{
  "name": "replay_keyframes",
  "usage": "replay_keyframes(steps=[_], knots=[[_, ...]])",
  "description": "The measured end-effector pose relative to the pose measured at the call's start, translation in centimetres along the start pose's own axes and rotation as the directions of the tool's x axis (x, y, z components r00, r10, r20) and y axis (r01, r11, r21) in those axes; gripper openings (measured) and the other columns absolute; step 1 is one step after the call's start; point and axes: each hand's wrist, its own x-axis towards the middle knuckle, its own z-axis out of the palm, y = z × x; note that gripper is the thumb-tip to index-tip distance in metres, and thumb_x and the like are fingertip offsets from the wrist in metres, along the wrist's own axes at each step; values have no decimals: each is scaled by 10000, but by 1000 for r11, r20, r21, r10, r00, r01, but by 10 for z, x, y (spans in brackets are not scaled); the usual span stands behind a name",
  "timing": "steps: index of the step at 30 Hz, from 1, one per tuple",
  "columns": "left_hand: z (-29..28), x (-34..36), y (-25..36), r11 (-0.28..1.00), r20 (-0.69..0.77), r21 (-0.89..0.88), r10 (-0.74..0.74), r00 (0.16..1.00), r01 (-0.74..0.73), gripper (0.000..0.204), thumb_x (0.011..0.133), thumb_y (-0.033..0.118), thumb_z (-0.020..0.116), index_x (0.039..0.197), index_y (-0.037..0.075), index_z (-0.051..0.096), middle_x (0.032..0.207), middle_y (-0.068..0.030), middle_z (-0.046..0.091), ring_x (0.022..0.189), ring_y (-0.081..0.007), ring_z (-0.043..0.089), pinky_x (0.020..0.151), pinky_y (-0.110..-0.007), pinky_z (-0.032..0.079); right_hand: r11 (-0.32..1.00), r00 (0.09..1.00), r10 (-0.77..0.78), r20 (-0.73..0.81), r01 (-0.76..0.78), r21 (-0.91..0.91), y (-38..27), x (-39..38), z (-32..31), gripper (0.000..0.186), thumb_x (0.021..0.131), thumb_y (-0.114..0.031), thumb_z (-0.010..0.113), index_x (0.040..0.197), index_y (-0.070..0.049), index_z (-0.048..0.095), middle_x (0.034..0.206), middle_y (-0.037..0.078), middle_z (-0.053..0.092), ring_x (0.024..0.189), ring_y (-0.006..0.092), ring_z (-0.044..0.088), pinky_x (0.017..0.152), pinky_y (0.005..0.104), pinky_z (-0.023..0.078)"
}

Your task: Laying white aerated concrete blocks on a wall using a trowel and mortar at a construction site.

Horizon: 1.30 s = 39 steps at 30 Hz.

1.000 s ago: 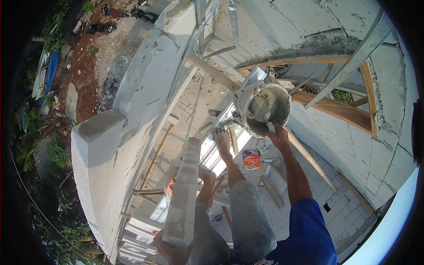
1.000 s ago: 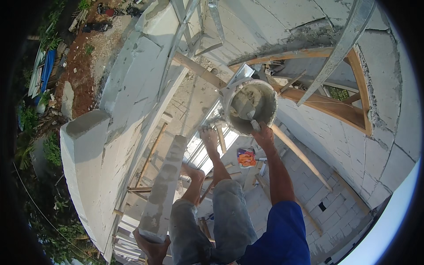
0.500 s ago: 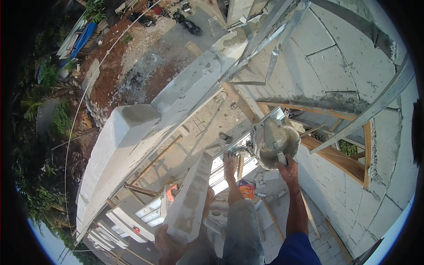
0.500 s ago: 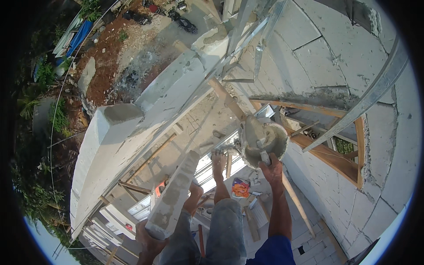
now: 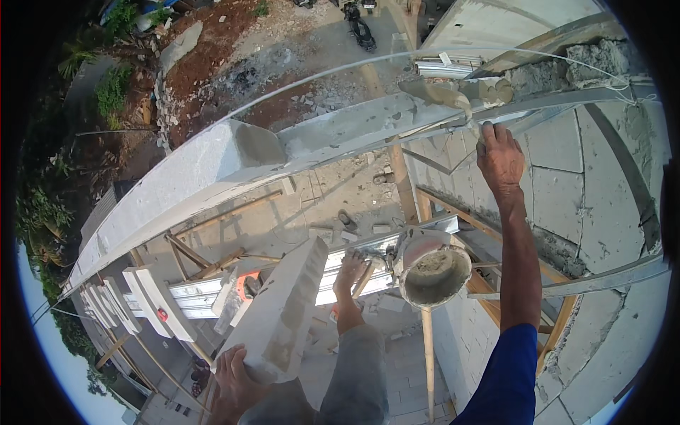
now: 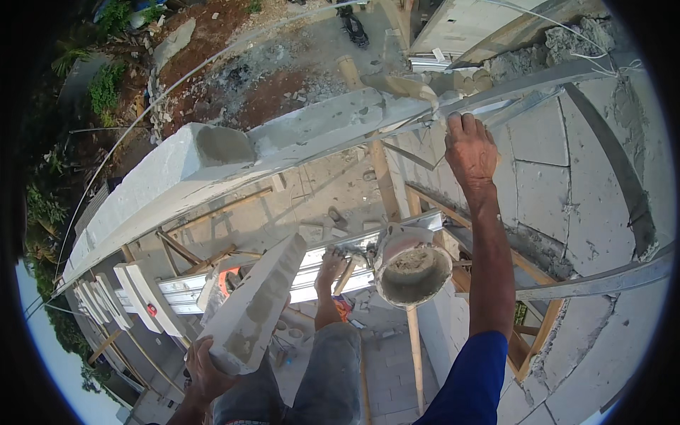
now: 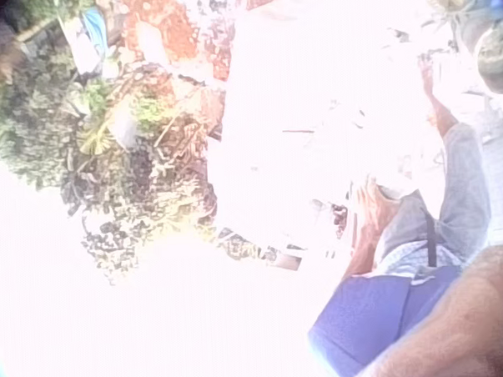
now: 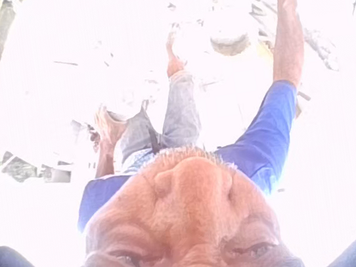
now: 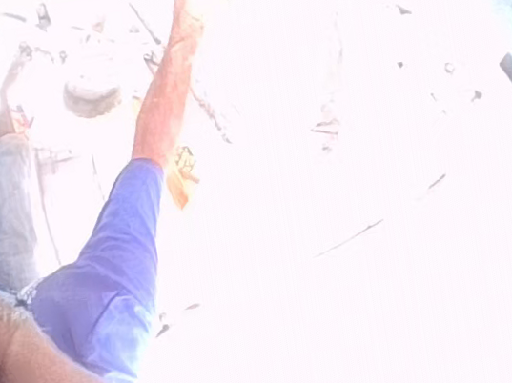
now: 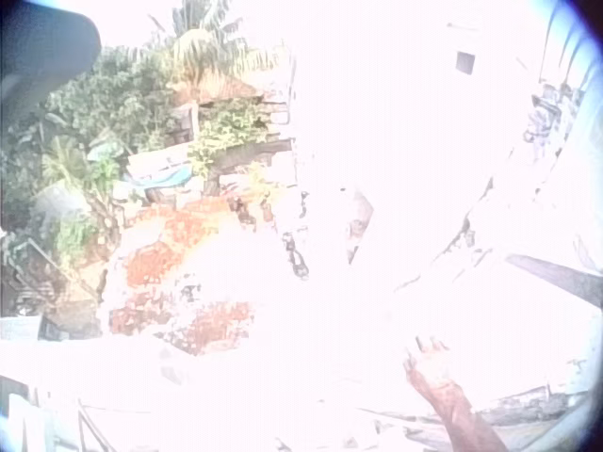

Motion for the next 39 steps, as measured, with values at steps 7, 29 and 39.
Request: replay_keyframes(steps=[7, 29, 39], knots=[[0, 4, 8, 999, 3, -42, -26, 1000, 26, 921, 468, 311, 908, 1181, -23, 432, 1086, -214, 570, 960, -392, 592, 797, -472, 477, 989, 991, -134, -5, 133, -71, -14, 8, 24, 376, 719, -25, 609, 1076, -126, 551, 907, 49, 542, 894, 250, 549, 773, 432, 406], [3, -8, -5, 1000, -4, -6, -7, 1000, 7, 886, 497, 273, 893, 1184, -20, 417, 1076, -203, 574, 933, -386, 601, 752, -477, 488, 997, 1000, -26, 8, 25, 78, -123, -7, 13, 295, 734, -60, 632, 1018, -103, 563, 936, 62, 561, 920, 256, 558, 751, 442, 420], [4, -16, -9, 997, 41, -49, -57, 998, 59, 919, 458, 201, 884, 1221, 3, 412, 1102, -186, 541, 992, -391, 551, 810, -500, 463, 649, 694, 656, 298, -720, 247, -116, -291, -33, 285, 714, -124, 656, 957, -46, 529, 879, 190, 596, 791, 431, 617, 690, 541, 490]])
